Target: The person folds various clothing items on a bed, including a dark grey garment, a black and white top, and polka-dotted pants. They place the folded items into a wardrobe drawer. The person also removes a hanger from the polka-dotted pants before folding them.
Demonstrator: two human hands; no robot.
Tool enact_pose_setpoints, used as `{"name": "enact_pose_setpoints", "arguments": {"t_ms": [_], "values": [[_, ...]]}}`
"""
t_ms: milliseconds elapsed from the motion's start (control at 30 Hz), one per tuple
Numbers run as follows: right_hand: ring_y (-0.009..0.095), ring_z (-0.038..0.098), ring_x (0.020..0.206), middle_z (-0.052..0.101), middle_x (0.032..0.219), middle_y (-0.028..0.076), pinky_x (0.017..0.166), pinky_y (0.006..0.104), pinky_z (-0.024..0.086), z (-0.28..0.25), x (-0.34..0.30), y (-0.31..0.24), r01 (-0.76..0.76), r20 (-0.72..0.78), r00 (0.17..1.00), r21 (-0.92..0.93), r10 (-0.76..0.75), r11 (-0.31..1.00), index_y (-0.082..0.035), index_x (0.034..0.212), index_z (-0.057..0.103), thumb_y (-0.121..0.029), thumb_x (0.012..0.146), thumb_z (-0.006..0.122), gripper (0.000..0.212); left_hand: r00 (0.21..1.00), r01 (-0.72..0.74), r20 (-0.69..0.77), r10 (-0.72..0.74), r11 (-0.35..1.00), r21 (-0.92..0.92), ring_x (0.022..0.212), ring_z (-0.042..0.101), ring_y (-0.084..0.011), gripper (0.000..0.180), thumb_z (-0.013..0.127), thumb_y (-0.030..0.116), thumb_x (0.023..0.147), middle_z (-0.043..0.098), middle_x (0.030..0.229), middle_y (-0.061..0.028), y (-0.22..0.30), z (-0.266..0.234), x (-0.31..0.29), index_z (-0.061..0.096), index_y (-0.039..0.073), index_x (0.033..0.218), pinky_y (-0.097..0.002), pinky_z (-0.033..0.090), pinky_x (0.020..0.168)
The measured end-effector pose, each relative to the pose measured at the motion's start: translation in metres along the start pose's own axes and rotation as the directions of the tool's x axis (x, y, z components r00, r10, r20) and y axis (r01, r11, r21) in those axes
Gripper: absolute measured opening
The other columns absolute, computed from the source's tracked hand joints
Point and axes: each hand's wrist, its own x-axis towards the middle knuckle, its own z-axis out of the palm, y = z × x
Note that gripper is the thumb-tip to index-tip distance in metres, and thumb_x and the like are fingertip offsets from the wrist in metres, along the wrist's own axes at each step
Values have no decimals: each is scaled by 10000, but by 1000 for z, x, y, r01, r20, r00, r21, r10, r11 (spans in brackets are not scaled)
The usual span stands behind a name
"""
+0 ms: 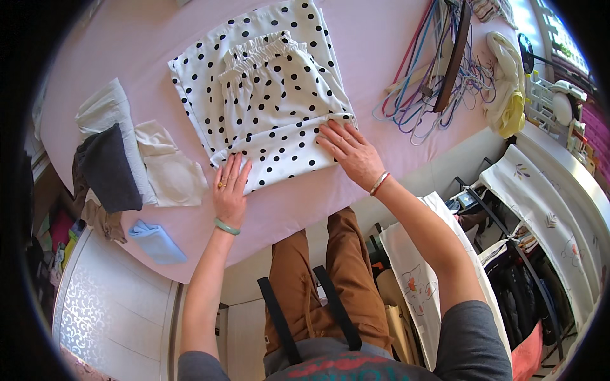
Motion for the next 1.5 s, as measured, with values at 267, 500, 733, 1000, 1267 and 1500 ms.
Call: {"name": "enact_pose_setpoints", "arguments": {"t_ms": [267,500,733,1000,1267,1500], "values": [[258,646,967,691,1015,93,885,377,510,-40,-12,18,-156,40,987,516,158,842,-106,1130,650,-45,805,666,331,860,474,447,-247,709,-521,889,621,-161,477,632,-32,743,674,1097,-30,-3,-48,-14,626,64,1211,-289,478,835],[83,515,650,616,719,62,600,262,441,-45,47,30,-432,34,751,781,659,451,-36,1047,662,-158,893,674,197,653,446,298,-696,35,-894,927,565,-88,406,655,154,932,637,1077,-33,-37,-41,29,519,-8,1278,-233,458,800],[110,549,700,641,803,71,651,255,463,-35,65,12,-405,-71,677,795,732,452,-51,1131,638,-140,886,673,264,678,315,-66,-732,371,-874,1045,568,-144,474,605,60,944,574,1216,-90,-13,-14,32,411,29,1376,-269,464,887],[198,369,1373,395,1500,26,1142,475,208,-36,60,-14,-138,-284,946,75,154,988,-190,1379,484,-258,820,726,613,879,272,-364,-309,950,-150,1293,446,-277,598,635,139,912,450,1421,-125,7,-19,33,382,110,1453,-422,331,1077],[167,213,1458,262,1574,-19,1194,477,113,-17,100,-19,33,15,999,-25,-32,999,-223,1482,345,-518,854,607,742,988,-4,152,6,1000,-17,1445,242,-294,830,763,376,767,267,1564,-104,14,-7,82,367,227,1481,-544,154,1162],[244,249,1449,302,1550,64,1179,481,218,-23,70,0,214,105,975,-189,-197,958,-183,1462,358,-199,787,664,741,993,-119,30,117,987,108,1399,344,-324,712,614,5,755,370,1509,-121,-7,-3,63,461,198,1423,-532,299,1114]]}}
